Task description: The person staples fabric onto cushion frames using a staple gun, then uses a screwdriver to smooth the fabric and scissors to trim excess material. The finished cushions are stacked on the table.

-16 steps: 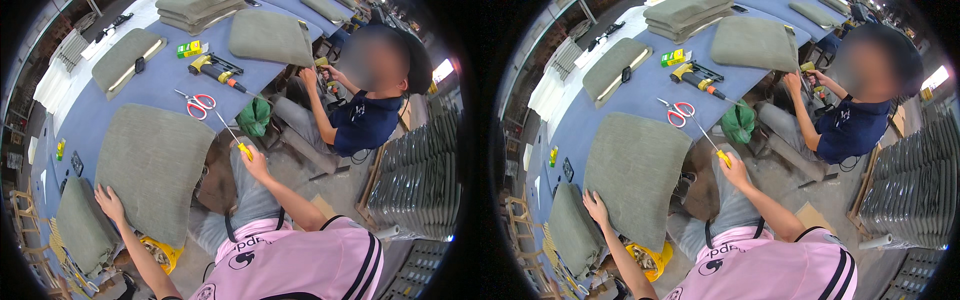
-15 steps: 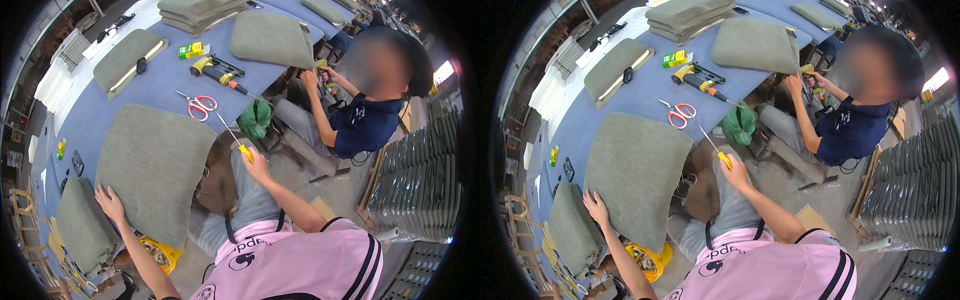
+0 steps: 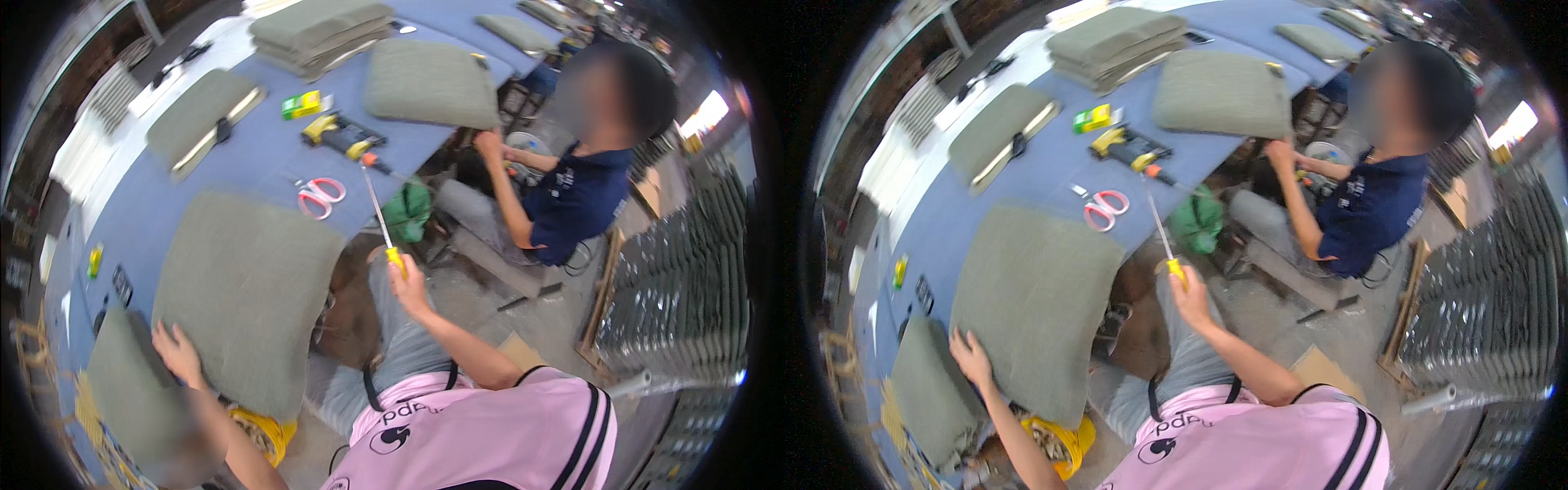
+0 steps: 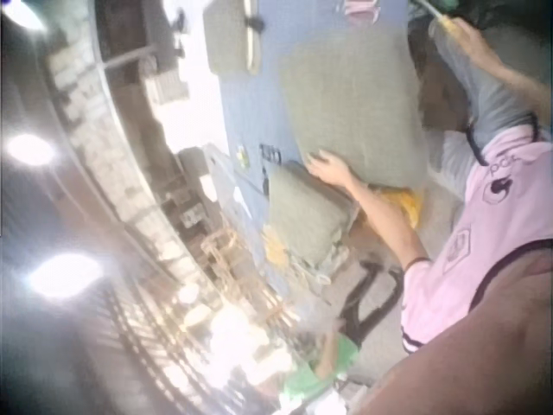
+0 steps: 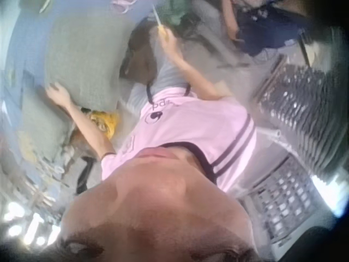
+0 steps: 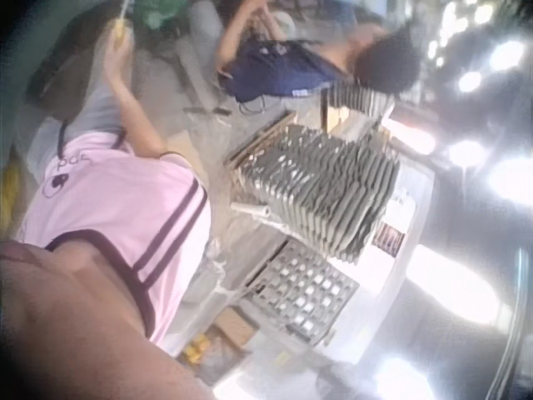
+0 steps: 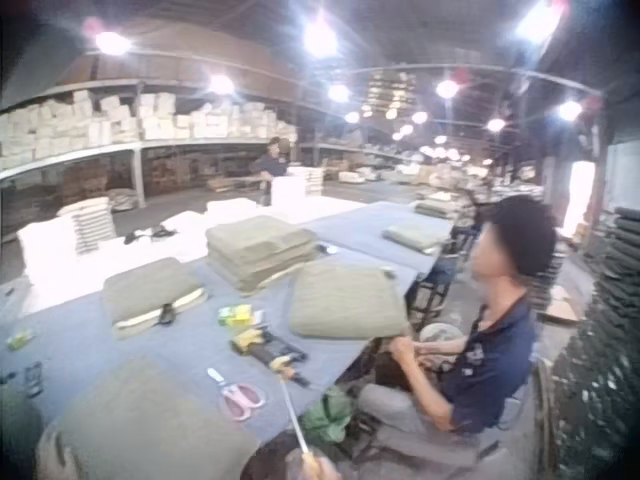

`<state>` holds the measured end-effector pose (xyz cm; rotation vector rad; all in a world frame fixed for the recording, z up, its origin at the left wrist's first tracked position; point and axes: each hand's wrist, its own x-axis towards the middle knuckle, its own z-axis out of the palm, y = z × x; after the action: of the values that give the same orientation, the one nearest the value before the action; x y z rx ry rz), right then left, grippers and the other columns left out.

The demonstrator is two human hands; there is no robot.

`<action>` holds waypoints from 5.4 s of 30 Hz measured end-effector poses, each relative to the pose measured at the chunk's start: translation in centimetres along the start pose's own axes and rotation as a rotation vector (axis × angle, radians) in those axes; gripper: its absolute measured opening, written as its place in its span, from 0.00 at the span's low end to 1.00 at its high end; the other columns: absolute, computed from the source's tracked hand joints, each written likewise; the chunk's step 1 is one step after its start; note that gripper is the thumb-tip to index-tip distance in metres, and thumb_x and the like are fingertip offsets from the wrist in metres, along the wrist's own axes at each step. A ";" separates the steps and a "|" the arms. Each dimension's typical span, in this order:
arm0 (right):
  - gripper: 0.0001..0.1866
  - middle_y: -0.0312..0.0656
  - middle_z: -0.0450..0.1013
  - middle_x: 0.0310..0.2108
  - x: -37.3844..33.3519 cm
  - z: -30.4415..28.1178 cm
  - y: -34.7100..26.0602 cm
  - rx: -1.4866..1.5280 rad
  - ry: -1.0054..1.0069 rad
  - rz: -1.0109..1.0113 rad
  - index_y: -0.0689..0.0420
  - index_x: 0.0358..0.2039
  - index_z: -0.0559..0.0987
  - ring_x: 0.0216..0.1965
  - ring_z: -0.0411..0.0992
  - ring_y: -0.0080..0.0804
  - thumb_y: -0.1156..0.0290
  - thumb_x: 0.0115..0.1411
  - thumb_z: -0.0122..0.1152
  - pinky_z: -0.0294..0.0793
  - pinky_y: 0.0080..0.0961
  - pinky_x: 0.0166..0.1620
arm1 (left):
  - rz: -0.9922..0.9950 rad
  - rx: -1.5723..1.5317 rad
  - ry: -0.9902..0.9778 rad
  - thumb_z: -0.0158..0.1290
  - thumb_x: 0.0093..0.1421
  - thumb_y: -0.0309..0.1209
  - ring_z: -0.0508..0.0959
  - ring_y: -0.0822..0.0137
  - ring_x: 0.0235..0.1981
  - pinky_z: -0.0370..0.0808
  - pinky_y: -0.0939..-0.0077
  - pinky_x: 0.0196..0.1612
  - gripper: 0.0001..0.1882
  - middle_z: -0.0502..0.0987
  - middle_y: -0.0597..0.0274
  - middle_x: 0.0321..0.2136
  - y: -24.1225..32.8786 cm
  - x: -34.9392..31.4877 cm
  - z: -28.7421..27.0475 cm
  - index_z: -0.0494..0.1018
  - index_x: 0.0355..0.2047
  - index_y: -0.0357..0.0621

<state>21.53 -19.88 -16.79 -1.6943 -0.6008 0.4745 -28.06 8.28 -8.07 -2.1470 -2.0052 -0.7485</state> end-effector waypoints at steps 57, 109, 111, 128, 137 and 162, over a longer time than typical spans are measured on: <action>0.10 0.31 0.69 0.28 -5.7 7.5 8.0 -0.059 -0.887 0.252 0.56 0.48 0.76 0.25 0.69 0.20 0.63 0.76 0.62 0.74 0.21 0.31 | -0.320 -0.853 0.100 0.58 0.68 0.30 0.48 0.44 0.82 0.52 0.50 0.79 0.27 0.50 0.49 0.81 8.0 -17.8 -7.4 0.72 0.68 0.51; 0.11 0.37 0.78 0.39 -3.3 8.3 10.0 -0.008 -0.895 0.223 0.59 0.46 0.77 0.35 0.79 0.28 0.64 0.74 0.65 0.74 0.25 0.39 | -0.288 -0.847 0.126 0.55 0.70 0.30 0.50 0.47 0.82 0.52 0.51 0.79 0.26 0.50 0.50 0.81 8.3 -17.6 -6.6 0.72 0.68 0.50; 0.11 0.36 0.77 0.38 -3.4 8.2 9.8 0.017 -0.887 0.225 0.59 0.45 0.77 0.35 0.79 0.27 0.64 0.74 0.64 0.74 0.25 0.39 | -0.290 -0.864 0.119 0.55 0.70 0.29 0.50 0.47 0.82 0.52 0.51 0.79 0.26 0.50 0.50 0.81 8.3 -17.6 -6.6 0.72 0.68 0.49; 0.11 0.37 0.78 0.37 -3.2 8.3 10.1 0.038 -0.896 0.238 0.59 0.43 0.77 0.36 0.79 0.28 0.65 0.73 0.66 0.75 0.26 0.41 | -0.304 -0.866 0.144 0.56 0.69 0.28 0.52 0.45 0.81 0.54 0.51 0.79 0.25 0.53 0.49 0.80 8.8 -17.4 -7.2 0.74 0.66 0.49; 0.09 0.36 0.77 0.39 -3.1 7.9 10.7 0.015 -0.853 0.250 0.58 0.46 0.77 0.36 0.79 0.27 0.68 0.74 0.64 0.76 0.26 0.40 | -0.252 -0.850 0.137 0.55 0.70 0.30 0.50 0.47 0.81 0.51 0.53 0.80 0.25 0.52 0.47 0.80 8.1 -17.0 -5.9 0.73 0.67 0.49; 0.28 0.41 0.79 0.34 -3.6 5.9 -25.0 -0.824 -1.168 -0.935 0.43 0.67 0.80 0.29 0.79 0.42 0.67 0.66 0.71 0.78 0.38 0.33 | -0.277 -0.414 0.076 0.58 0.62 0.27 0.53 0.32 0.78 0.83 0.48 0.58 0.19 0.64 0.52 0.75 12.1 -17.9 -8.2 0.83 0.54 0.53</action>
<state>11.79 -13.80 6.52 -1.4524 -2.5578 0.5083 -18.85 -12.73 -5.51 -2.0034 -2.2986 -1.3706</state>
